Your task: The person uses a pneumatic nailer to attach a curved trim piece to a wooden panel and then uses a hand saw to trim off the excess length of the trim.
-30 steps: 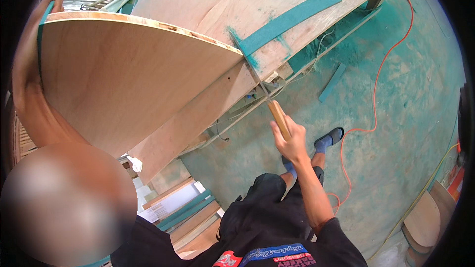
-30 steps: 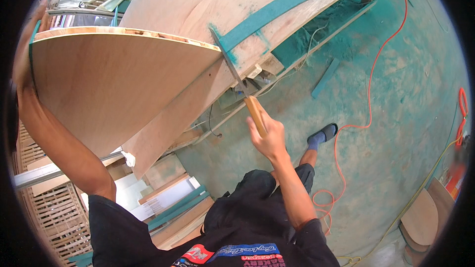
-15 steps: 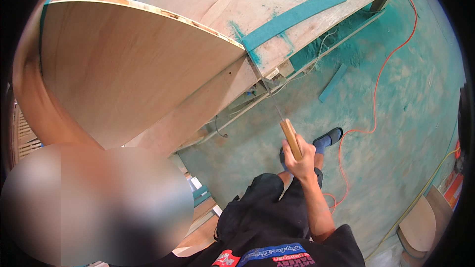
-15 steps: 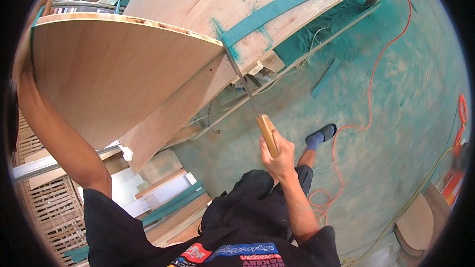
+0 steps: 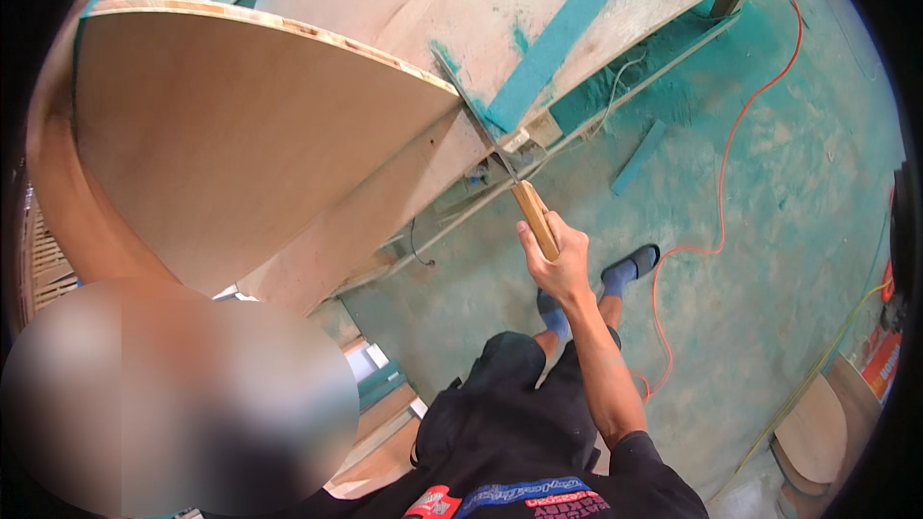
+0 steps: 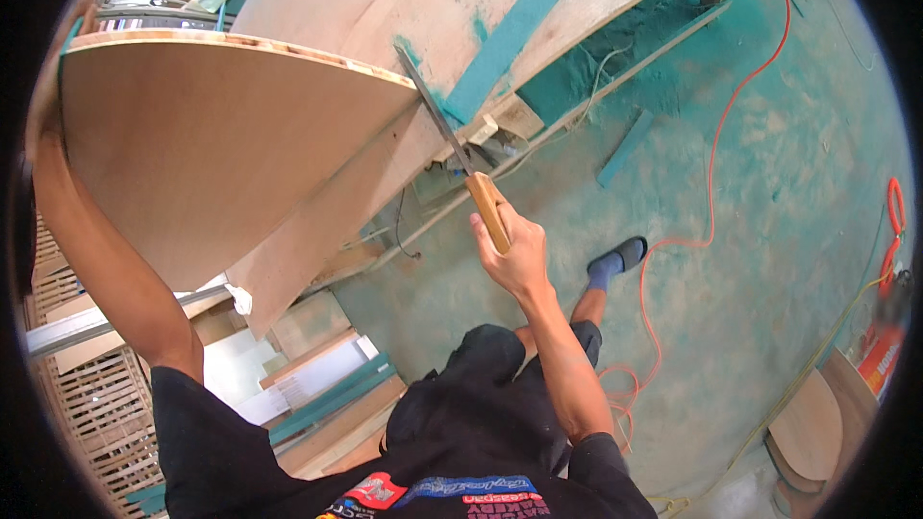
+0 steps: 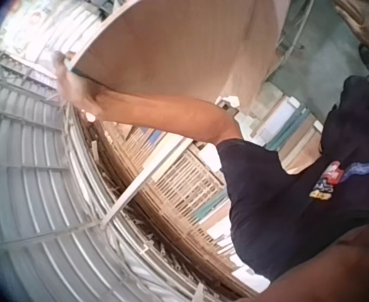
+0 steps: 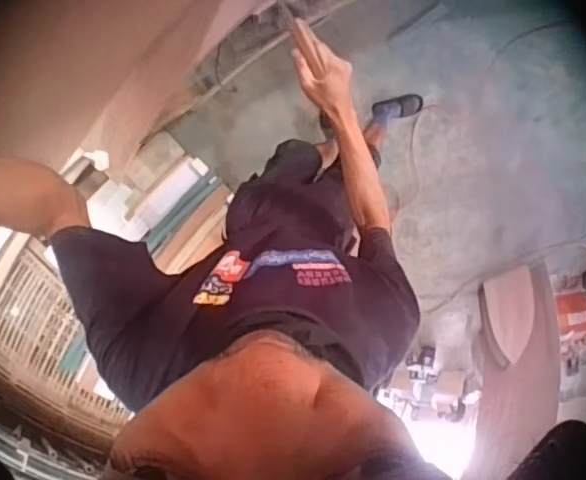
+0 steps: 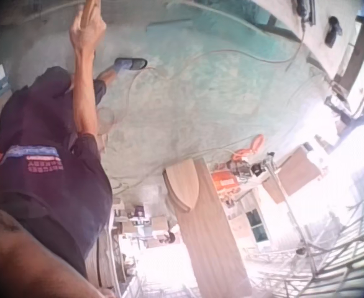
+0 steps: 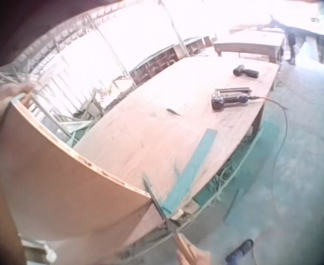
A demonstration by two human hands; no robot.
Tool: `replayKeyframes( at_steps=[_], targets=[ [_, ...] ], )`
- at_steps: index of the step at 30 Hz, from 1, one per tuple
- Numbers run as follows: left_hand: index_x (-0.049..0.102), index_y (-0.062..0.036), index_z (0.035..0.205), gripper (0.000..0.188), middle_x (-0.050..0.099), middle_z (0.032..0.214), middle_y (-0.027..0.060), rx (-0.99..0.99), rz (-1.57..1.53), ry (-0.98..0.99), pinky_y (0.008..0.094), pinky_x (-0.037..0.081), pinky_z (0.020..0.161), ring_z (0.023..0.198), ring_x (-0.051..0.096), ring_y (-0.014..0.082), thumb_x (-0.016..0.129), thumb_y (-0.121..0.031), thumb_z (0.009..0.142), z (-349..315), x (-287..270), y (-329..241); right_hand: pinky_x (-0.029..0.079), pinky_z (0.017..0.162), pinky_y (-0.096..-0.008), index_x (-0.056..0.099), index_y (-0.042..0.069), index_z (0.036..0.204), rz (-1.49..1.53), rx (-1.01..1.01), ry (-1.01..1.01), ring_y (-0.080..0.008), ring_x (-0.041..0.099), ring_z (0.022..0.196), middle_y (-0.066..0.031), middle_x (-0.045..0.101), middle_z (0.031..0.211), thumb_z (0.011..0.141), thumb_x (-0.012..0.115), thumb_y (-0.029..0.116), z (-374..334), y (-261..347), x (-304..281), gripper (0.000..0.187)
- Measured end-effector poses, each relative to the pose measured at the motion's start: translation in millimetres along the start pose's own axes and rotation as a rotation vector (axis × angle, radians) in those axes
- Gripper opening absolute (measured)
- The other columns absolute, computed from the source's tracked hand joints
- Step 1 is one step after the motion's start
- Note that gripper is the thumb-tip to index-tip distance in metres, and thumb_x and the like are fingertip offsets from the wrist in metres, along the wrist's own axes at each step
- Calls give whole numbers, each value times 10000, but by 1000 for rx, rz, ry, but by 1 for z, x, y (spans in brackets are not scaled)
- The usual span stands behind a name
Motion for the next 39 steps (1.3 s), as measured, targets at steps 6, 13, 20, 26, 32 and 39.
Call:
replayKeyframes(
  at_steps=[6, 13, 20, 26, 32, 39],
  targets=[
    [639, 173, 1087, 534, 685, 948, 223, -203, -9, -187, 398, 516, 781, 811, 646, 281, 649, -350, 978, 3, 13, -4, 342, 529, -240, 624, 39, 837, 242, 54, -165, -38, 427, 619, 62, 498, 667, 955, 764, 265, 21, 27, -59, 290],
    [514, -48, 1502, 570, 391, 1609, 201, 99, 2, -67, 362, 255, 1253, 1528, 315, 255, 611, -353, 1030, 42, -41, 68, 394, 604, -301, 581, 7, 960, -97, -182, -117, -122, 458, 671, -40, 484, 726, 1005, 611, 284, 110, 96, -130, 283],
    [472, -158, 632, 578, 371, 582, -68, -157, 53, -118, 216, 316, 576, 540, 386, 42, 640, -610, 950, 8, -15, 28, 392, 1030, -471, 572, -17, 1220, -738, -337, 41, -409, 560, 1121, -220, 629, 1132, 1018, 533, 265, 234, 107, -141, 348],
    [416, -182, 585, 605, 355, 560, -87, -247, -169, -65, 225, 276, 537, 510, 332, 26, 633, -606, 959, 3, -2, 47, 393, 1040, -483, 595, -15, 1146, -1083, -527, 33, -388, 584, 1085, -215, 654, 1108, 978, 572, 209, 303, 94, -152, 281],
    [450, -144, 656, 471, 360, 614, -85, -160, -213, 91, 228, 278, 590, 587, 337, 31, 674, -453, 932, -8, -2, 22, 394, 1056, -475, 620, -5, 1110, -1205, -441, 40, -365, 596, 1114, -187, 676, 1114, 968, 562, 225, 342, 81, -138, 276],
    [507, -74, 873, 326, 435, 817, -9, 70, -175, 80, 265, 329, 719, 781, 414, 97, 637, -353, 764, -14, -7, -4, 389, 1079, -479, 631, -5, 1109, -1399, -570, -74, -359, 587, 1164, -182, 677, 1131, 957, 559, 219, 369, 69, -156, 279]
  ],
)
Point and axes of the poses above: each hand's wrist, its own z-axis towards the middle knuckle, its own x-axis out of the palm, y = z × x, the point moved 10 cm from there along z, towards the middle knuckle
